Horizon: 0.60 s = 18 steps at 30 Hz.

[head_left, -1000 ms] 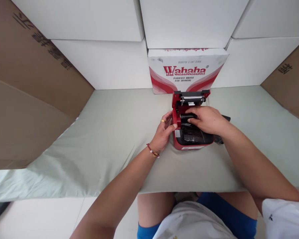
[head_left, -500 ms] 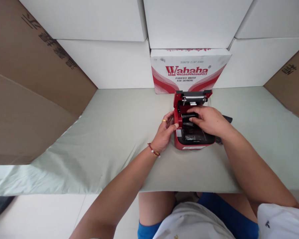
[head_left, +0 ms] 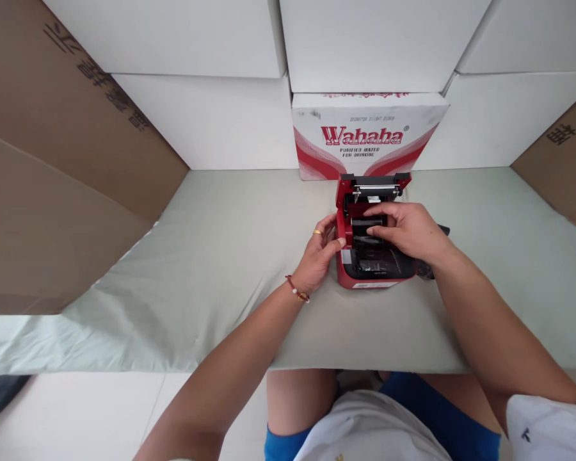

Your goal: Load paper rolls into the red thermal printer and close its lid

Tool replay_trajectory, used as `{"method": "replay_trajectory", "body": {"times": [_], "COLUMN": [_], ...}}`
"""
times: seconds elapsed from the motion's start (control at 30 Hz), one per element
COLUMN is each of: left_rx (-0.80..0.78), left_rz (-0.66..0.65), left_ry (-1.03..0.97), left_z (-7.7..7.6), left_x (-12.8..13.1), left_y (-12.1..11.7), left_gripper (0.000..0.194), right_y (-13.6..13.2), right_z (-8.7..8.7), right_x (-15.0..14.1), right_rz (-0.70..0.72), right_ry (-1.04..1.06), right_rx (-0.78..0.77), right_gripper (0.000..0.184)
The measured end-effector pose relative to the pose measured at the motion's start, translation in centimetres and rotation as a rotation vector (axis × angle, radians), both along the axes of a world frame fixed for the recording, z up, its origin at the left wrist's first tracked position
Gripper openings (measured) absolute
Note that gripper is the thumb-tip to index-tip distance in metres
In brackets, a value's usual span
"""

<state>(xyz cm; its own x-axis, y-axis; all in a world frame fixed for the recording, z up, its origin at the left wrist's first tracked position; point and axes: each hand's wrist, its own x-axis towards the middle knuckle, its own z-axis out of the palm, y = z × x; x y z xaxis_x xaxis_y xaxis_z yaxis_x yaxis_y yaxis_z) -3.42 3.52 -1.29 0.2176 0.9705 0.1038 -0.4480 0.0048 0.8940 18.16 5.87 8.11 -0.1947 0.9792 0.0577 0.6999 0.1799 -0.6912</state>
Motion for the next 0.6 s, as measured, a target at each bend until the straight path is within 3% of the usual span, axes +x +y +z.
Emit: {"method": "replay_trajectory", "body": {"times": [0.13, 0.23, 0.3, 0.4, 0.47, 0.53, 0.6], "left_rx": [-0.010, -0.015, -0.016, -0.021, -0.031, -0.039, -0.034], "left_rz": [0.003, -0.004, -0.018, -0.015, -0.003, 0.002, 0.005], "left_ry": [-0.003, -0.008, -0.014, -0.006, 0.001, 0.000, 0.002], "left_z": [0.1, 0.1, 0.1, 0.2, 0.1, 0.1, 0.0], "left_x": [0.0, 0.0, 0.0, 0.0, 0.0, 0.0, 0.0], "left_y": [0.0, 0.0, 0.0, -0.1, -0.1, -0.1, 0.0], "left_gripper": [0.064, 0.064, 0.065, 0.066, 0.067, 0.069, 0.070], "right_y": [-1.0, -3.4, -5.9, -9.9, -12.1, -13.5, -14.3], "right_z": [0.8, 2.5, 3.7, 4.7, 4.0, 2.3, 0.1], "right_x": [-0.4, 0.0, 1.3, 4.8, 7.0, 7.9, 7.3], "right_rz": [-0.052, -0.144, -0.234, -0.427, -0.458, -0.344, -0.210], "right_ry": [0.036, 0.020, 0.144, 0.512, 0.566, 0.465, 0.312], "right_rx": [0.048, 0.071, 0.081, 0.041, -0.099, -0.280, -0.343], "right_gripper": [0.036, 0.038, 0.036, 0.029, 0.028, 0.032, 0.037]}}
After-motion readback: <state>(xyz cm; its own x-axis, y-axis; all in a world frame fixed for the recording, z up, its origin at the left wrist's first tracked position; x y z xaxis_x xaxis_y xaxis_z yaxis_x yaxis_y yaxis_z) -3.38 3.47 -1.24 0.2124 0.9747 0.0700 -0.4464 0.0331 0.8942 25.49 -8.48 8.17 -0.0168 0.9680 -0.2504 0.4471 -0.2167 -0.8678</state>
